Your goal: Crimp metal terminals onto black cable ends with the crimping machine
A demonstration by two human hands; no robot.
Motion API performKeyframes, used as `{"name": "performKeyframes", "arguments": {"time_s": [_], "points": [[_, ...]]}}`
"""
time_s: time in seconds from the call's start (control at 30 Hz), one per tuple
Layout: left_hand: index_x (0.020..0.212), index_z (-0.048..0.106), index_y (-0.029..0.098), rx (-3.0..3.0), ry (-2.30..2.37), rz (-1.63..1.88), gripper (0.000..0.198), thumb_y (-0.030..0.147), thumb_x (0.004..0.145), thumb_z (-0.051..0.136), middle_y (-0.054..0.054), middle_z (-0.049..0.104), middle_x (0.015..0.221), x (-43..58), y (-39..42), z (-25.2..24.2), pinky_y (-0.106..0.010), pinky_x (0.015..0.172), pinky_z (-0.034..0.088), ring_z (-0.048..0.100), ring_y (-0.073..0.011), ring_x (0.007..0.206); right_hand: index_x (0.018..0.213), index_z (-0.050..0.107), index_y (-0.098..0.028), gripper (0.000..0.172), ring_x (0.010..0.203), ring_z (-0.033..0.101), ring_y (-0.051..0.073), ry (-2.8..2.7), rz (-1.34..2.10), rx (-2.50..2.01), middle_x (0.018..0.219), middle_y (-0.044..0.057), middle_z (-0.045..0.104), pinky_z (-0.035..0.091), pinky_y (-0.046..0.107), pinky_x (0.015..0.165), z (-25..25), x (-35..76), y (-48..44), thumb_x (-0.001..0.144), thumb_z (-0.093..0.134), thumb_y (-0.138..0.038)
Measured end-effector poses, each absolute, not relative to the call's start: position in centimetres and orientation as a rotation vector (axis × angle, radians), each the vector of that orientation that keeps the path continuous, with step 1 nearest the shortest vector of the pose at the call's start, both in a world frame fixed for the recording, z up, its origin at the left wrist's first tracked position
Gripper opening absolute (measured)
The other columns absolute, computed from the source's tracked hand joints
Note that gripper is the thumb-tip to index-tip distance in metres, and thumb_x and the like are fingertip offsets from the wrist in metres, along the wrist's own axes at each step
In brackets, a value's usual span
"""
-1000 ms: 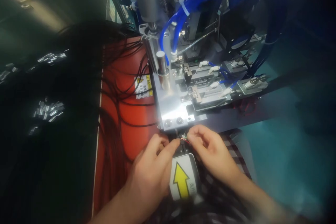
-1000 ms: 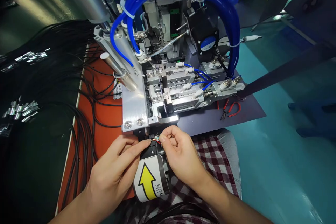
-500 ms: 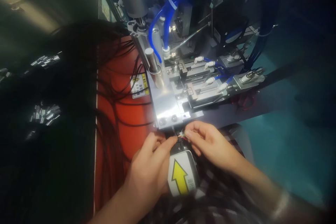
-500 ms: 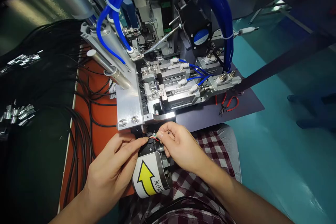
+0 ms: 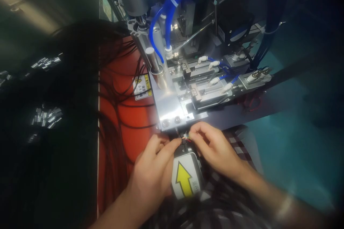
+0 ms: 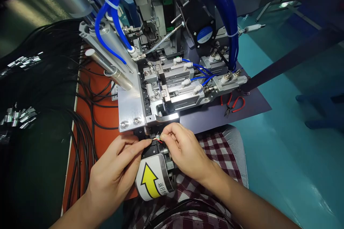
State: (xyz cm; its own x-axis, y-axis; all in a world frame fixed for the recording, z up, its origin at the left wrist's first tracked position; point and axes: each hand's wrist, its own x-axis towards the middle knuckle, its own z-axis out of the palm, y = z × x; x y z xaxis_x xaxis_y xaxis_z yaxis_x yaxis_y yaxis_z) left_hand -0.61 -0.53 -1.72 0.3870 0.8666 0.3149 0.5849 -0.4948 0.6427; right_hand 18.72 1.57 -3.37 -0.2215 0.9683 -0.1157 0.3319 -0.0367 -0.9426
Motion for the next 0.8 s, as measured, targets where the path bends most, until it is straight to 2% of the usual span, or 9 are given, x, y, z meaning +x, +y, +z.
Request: {"name": "performKeyframes", "arguments": {"time_s": [0.1,0.33,0.57,0.8], "points": [[0.119,0.061,0.01,2.222,1.252,0.864,0.037,-0.002,0.086,0.051,-0.008,0.051,0.096,-0.6,-0.5,-1.7,-0.022,0.074,0.051,0.057,-0.0128,0.084,0.083,0.052,-0.021,0.018,0.048,0.044,0.011,-1.358,1.557,-1.392,0.058,-0.006,0.047,0.036,0.024,0.047,-3.3,18.6,1.4,0.096,0.048,-0.034],[0.119,0.061,0.01,2.224,1.243,0.864,0.037,-0.003,0.086,0.05,-0.007,0.051,0.096,-0.6,-0.4,-1.6,-0.021,0.074,0.051,0.057,-0.0123,0.084,0.077,0.052,-0.019,0.022,0.045,0.041,0.009,-1.12,1.761,-1.414,0.048,-0.008,0.043,0.033,0.021,0.046,-1.8,18.3,2.1,0.09,0.056,-0.036],[0.118,0.06,0.011,2.223,1.259,0.869,0.037,-0.004,0.086,0.05,-0.007,0.052,0.096,-0.5,-0.7,-1.4,-0.02,0.074,0.051,0.058,-0.011,0.082,0.075,0.053,-0.019,0.019,0.043,0.035,0.008,-1.085,1.678,-1.491,0.047,-0.009,0.04,0.026,0.02,0.042,-1.5,17.9,1.9,0.087,0.057,-0.034],[0.114,0.062,0.01,2.239,1.27,0.887,0.033,-0.003,0.086,0.05,-0.007,0.052,0.093,-0.3,-0.4,-1.4,-0.021,0.071,0.051,0.058,-0.0115,0.079,0.071,0.051,-0.018,0.021,0.04,0.034,0.007,-0.993,1.784,-1.52,0.043,-0.009,0.039,0.027,0.019,0.042,-1.2,17.8,2.4,0.086,0.056,-0.032]]}}
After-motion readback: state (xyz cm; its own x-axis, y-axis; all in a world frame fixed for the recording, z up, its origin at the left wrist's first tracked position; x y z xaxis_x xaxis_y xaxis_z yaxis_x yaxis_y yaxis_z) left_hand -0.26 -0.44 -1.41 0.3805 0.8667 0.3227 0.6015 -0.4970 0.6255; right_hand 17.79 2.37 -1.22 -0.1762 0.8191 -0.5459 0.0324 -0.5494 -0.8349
